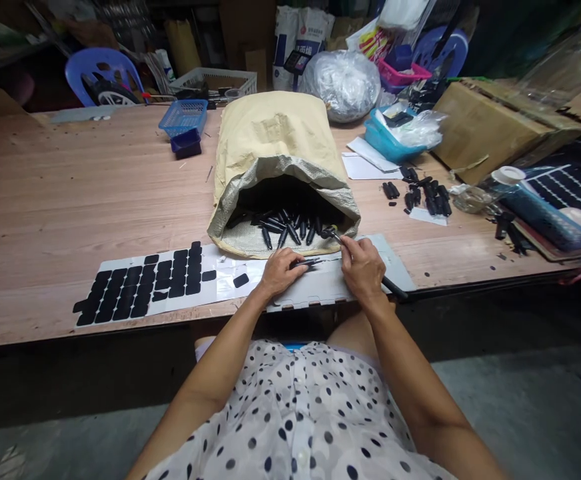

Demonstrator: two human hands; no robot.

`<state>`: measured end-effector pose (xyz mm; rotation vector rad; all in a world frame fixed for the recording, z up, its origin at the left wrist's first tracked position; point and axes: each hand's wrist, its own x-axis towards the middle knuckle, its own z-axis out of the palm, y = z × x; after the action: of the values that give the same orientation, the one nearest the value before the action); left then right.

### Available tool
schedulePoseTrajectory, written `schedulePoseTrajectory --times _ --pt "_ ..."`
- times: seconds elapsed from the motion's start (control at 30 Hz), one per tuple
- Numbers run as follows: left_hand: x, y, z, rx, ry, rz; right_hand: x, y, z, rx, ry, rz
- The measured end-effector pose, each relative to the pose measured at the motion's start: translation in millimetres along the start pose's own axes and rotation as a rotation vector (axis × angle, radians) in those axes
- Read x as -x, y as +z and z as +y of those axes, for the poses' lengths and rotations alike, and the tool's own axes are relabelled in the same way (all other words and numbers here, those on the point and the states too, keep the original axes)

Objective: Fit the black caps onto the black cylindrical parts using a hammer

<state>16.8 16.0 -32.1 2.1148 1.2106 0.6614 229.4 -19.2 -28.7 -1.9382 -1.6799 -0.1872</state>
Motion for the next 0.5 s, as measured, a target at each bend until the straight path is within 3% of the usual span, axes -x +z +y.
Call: schedulePoseTrajectory --times 0.17,0.33,0.5 --pt "1.3 -0.9 -1.4 -0.002 0.000 -0.021 -4.6 18.4 14.0 0.093 0.017 -0.018" --pt "-1.4 -3.5 -2.1 -0.006 -0.013 -0.027 0.3 21.4 11.5 0.105 0.011 -0.026" --pt "14.5 -9.1 14.9 -0.004 0.049 -0.020 -0.7 20.2 10.5 0.115 0.008 -0.028"
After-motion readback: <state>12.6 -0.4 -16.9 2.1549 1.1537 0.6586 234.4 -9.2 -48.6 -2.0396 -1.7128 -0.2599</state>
